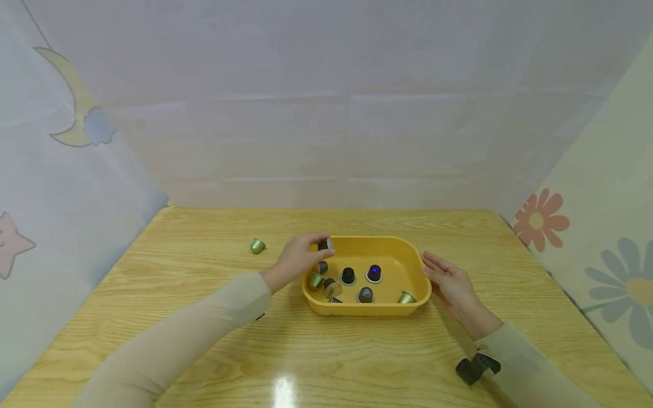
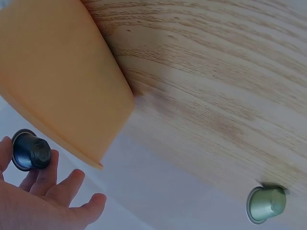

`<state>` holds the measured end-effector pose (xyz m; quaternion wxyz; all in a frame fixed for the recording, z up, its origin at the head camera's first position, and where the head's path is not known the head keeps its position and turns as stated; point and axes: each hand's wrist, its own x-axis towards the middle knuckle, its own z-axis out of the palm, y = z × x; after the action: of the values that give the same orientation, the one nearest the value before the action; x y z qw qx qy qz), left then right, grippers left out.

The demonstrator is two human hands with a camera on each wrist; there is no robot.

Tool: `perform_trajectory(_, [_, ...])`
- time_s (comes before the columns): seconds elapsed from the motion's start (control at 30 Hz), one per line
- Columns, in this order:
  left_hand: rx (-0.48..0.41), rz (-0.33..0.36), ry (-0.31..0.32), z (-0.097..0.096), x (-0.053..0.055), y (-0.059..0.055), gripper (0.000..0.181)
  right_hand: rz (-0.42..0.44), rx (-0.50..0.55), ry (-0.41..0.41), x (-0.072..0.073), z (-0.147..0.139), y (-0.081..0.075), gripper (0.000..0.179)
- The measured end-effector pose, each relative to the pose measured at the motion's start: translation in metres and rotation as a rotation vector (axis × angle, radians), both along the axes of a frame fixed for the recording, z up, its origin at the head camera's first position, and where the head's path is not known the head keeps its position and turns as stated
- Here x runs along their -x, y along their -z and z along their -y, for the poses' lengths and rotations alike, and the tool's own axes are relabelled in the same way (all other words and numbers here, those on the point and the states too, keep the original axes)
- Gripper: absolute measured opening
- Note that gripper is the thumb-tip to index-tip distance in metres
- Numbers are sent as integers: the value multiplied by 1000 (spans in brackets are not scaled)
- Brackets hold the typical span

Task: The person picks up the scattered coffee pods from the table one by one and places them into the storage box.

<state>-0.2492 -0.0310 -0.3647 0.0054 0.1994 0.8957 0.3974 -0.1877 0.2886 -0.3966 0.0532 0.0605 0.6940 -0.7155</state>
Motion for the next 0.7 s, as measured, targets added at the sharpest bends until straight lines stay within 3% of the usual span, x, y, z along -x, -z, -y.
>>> perform_trajectory(0.7, [-24,29,47,-16,4,-1,48,-3,18,8,0,-1,1,58])
